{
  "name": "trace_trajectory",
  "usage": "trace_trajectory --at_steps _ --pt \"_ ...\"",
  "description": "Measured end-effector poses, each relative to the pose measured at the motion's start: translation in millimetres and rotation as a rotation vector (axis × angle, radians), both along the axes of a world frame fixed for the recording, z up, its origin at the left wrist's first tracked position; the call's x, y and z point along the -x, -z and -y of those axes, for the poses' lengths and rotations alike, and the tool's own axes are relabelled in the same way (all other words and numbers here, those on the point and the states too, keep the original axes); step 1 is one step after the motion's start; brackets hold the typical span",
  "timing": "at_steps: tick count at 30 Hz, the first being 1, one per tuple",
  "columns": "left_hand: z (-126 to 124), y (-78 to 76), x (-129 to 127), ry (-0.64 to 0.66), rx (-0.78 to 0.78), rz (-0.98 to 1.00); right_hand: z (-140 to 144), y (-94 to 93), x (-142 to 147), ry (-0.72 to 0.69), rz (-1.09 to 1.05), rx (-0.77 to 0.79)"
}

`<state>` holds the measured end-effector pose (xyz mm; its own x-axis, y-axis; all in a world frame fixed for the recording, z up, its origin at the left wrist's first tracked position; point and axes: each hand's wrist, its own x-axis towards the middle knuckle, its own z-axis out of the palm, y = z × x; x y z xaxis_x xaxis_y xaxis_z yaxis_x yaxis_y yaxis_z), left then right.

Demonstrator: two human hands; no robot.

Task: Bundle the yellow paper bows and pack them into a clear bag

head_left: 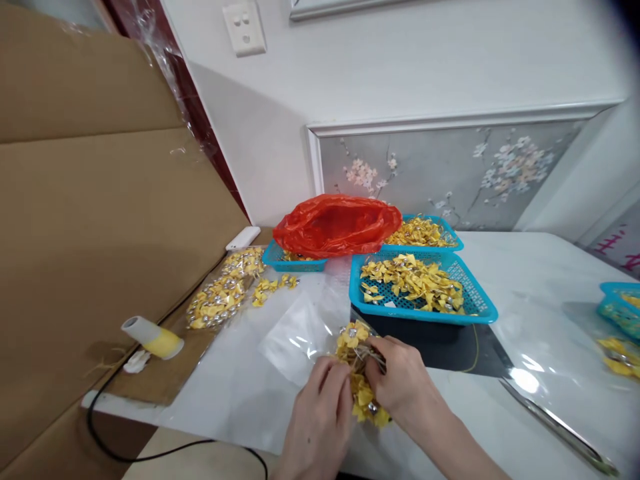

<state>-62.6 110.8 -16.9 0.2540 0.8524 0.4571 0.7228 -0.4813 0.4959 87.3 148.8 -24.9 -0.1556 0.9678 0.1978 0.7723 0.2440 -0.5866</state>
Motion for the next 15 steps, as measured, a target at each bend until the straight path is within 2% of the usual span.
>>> trace_trajectory --at_steps 6,10,15 --pt "-3.2 4.0 -1.8 0.053 0.013 0.022 15.0 9.2 10.3 -0.107 -0.159 -0.098" --pt "-2.1 6.6 4.3 0.080 0.015 0.022 15.8 17.6 12.0 -0.084 -0.246 -0.115" --pt "-1.3 11.0 11.8 0.033 0.035 0.002 15.7 7.5 2.5 -0.114 -0.295 -0.103"
